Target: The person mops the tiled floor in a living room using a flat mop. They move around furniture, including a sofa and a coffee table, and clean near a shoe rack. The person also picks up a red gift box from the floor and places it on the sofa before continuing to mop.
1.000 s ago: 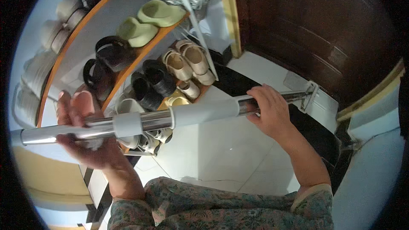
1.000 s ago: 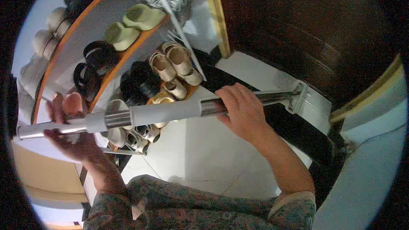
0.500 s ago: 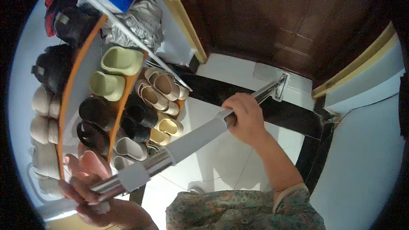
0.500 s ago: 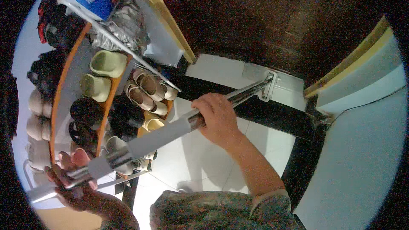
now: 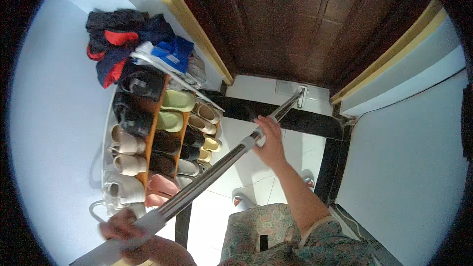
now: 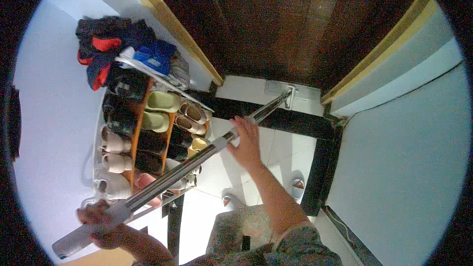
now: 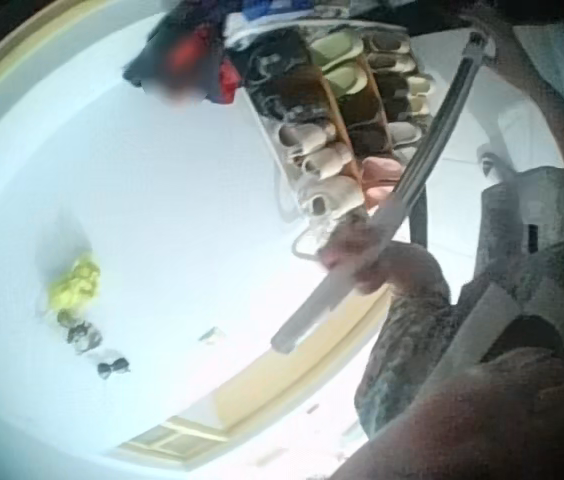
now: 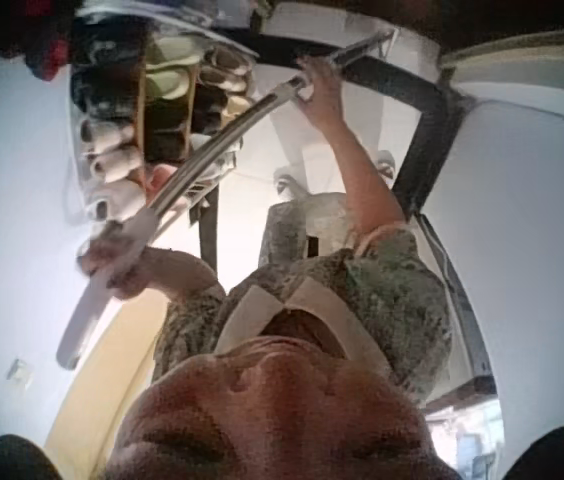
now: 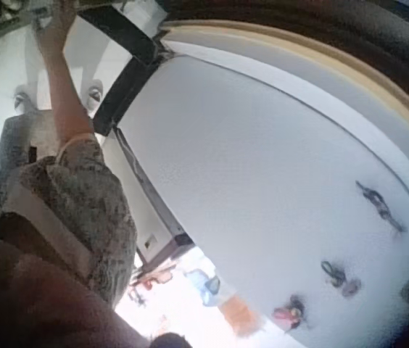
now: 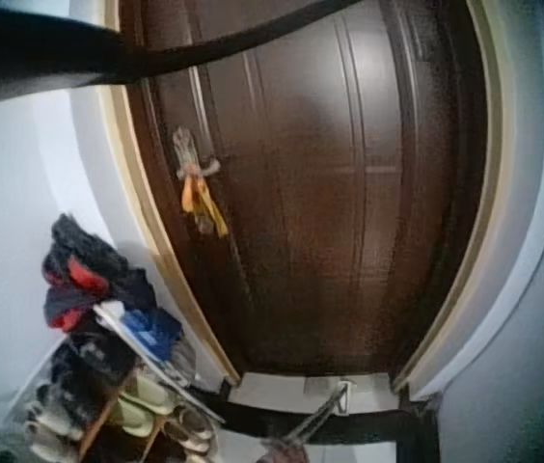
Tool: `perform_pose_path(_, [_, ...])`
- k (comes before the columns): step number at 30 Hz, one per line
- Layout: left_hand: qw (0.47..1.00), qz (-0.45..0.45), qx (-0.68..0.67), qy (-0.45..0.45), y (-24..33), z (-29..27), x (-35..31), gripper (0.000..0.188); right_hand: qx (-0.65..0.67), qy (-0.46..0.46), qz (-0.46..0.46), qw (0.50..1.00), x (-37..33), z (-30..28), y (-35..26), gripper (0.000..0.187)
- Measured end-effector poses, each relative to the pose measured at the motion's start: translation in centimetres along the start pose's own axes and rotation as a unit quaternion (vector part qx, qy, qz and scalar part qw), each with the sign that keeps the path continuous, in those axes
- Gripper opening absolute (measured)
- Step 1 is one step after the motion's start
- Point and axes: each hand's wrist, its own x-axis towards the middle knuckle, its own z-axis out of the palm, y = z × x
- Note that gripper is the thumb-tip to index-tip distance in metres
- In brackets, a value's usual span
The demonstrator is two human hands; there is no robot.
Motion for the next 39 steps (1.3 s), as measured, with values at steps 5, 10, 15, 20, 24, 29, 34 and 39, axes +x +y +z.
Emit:
perform_pose_path(5, [0.975,-0.137,0.076,-0.155,2.7,2.8,7.1,0.044,-0.005,0.049,0.057,0.997,3.3,0.6,2.0,0.038])
perform_pose_path(10, [0.973,-0.111,0.18,-0.097,9.2,-2.1,5.6,0.045,0.038,-0.006,-0.023,0.999,3.0,6.6,-3.9,0.03])
perform_pose_path(15, [0.962,-0.156,0.222,-0.007,10.4,-2.7,5.9,0.039,0.053,-0.142,0.0,0.988,4.7,9.3,-6.9,0.039])
perform_pose_path(20, [0.952,-0.179,0.227,0.102,16.1,-3.4,7.6,0.035,0.033,-0.168,-0.022,0.985,-0.5,5.5,-12.7,0.029])
perform_pose_path(24, [0.954,-0.21,0.17,0.131,17.8,-4.2,9.2,0.031,-0.015,-0.269,0.002,0.963,-6.1,2.3,-13.4,0.034])
perform_pose_path(29, [0.958,-0.206,0.163,0.119,17.4,-1.1,7.3,0.029,-0.057,-0.221,-0.032,0.973,-8.0,-0.8,-9.3,0.017])
perform_pose_path(34, [0.947,-0.257,0.141,0.131,14.9,6.3,3.8,0.032,-0.118,-0.177,-0.01,0.977,-4.2,-4.7,-1.8,0.021])
perform_pose_path(39, [0.956,-0.26,0.138,0.009,13.6,13.1,1.2,0.032,-0.038,-0.147,0.024,0.988,-0.7,-7.8,4.6,0.022])
